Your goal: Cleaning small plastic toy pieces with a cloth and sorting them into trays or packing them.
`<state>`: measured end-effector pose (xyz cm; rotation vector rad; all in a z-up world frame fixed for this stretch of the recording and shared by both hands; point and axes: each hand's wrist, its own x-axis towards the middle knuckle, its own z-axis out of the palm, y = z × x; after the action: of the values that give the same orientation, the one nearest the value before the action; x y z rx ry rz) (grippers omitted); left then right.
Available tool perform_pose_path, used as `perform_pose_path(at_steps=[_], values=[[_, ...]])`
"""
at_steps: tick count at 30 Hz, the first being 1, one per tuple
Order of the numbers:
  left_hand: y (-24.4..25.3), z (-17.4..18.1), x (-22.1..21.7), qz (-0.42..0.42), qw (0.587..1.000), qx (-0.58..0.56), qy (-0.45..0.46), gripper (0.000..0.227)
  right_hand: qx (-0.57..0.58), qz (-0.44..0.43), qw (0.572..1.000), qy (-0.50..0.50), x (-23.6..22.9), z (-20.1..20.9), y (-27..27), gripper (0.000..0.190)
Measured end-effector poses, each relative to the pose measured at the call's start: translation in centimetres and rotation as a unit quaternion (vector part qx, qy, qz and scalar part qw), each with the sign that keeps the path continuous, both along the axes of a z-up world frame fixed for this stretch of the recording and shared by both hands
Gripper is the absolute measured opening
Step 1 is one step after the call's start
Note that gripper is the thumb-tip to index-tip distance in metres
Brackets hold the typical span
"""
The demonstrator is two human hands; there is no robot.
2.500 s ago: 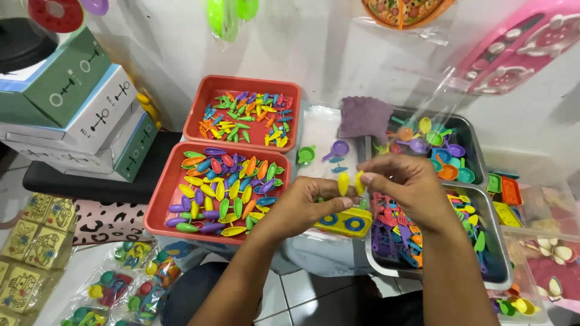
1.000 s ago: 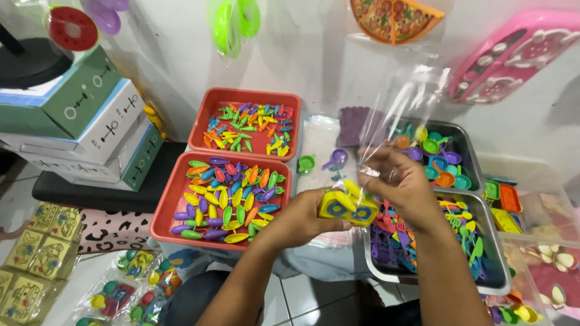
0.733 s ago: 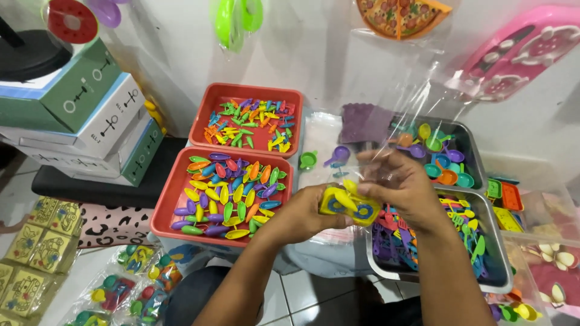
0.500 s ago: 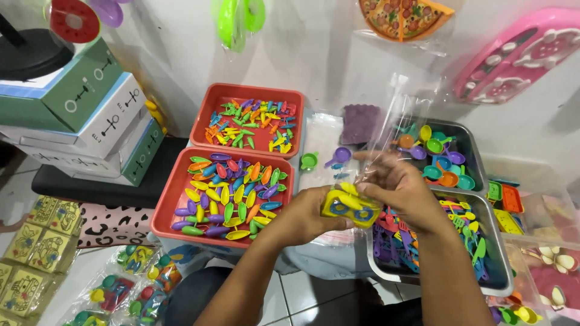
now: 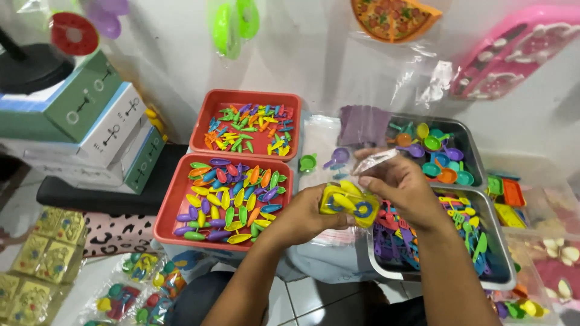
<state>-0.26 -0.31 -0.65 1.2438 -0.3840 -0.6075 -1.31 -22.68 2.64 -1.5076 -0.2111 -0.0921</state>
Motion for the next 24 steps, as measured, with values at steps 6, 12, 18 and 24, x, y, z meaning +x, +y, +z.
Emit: perform_pose_path(at_steps=[6,12,18,24], values=[[-0.1,-0.9,0.1,-0.014,1.000,-0.003,-0.002,0.043,-0.026,0.027,0.999,0.018,-0.8,1.2,0.1,0.054],[-0.4,0.2,0.0,-0.006,0.999,-0.031,-0.004,0.055,0.015,0.023,0.999,0.025,0.2,-0.1,-0.2,0.060],[-0.7,-0.2,0.0,0.024,0.999,-0.029,0.011,0.047,-0.018,0.006,1.000,0.025,-0.6,0.6,1.0,0.049],[-0.6,0.0,0.0,0.054,0.998,-0.043,0.008,0.047,-0.045,0.047,0.998,0.014,-0.3,1.0,-0.1,0.066]])
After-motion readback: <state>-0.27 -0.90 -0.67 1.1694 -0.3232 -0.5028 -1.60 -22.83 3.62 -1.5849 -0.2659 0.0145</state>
